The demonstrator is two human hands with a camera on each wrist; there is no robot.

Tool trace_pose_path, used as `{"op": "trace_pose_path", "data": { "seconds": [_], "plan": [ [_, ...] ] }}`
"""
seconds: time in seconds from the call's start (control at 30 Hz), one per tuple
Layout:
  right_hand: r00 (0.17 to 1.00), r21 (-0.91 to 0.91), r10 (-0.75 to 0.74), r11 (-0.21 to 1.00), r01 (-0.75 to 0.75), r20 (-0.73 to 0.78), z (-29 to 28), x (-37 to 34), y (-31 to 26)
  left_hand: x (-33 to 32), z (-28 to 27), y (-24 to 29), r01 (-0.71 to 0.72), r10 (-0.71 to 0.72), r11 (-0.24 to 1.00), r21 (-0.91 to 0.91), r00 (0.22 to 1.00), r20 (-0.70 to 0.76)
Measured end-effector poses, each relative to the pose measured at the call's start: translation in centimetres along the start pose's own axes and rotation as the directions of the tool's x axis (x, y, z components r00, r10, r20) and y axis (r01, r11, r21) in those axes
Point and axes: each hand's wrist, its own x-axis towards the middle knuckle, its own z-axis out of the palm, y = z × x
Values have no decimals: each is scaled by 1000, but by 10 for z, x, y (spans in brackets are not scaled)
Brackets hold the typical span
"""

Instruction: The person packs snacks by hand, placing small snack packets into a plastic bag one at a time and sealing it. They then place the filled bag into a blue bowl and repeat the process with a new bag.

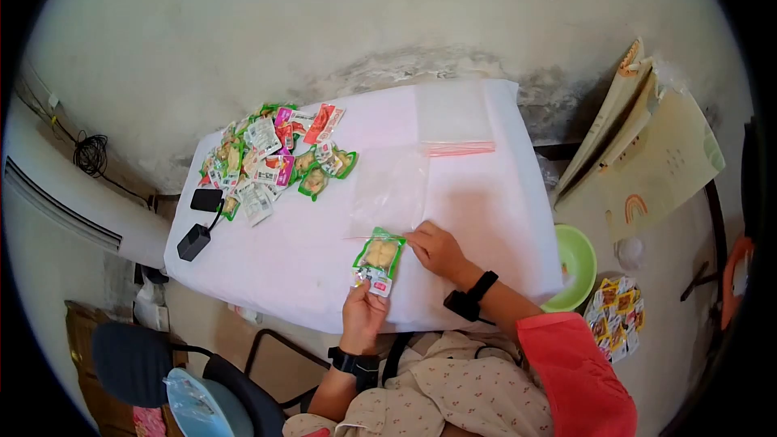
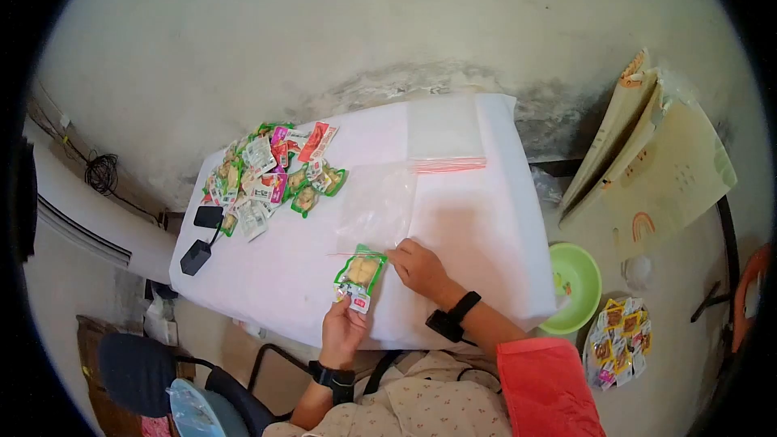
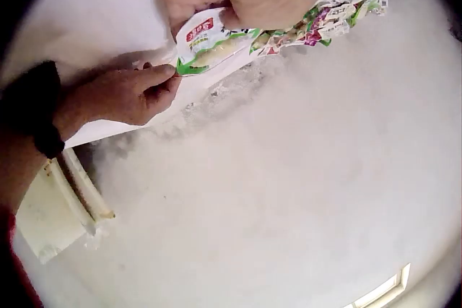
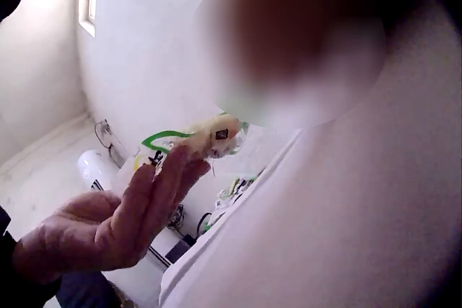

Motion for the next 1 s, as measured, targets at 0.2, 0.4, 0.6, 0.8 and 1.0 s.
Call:
{"op": "trace_pose_path", "data": {
  "seconds": [0.2,0.4,0.6,0.8,1.0],
  "plan": [
    [1000,24,0,1000,0,-14,-4,-3,-9,11,-8,12,-3,1,990,140,1000,17],
    [996,12,-73,997,73,45,-1,-7,-10,10,0,17,30,-52,984,173,991,124],
    [983,-13,-165,986,167,82,-3,-12,-12,73,-13,-1,125,-161,977,175,963,214],
    [972,-69,-212,973,220,104,-9,-16,-13,73,17,-29,-110,55,894,434,989,138],
    [976,-176,-193,962,207,97,-11,-16,-18,24,16,-13,-321,290,120,939,916,276]
  ]
}}
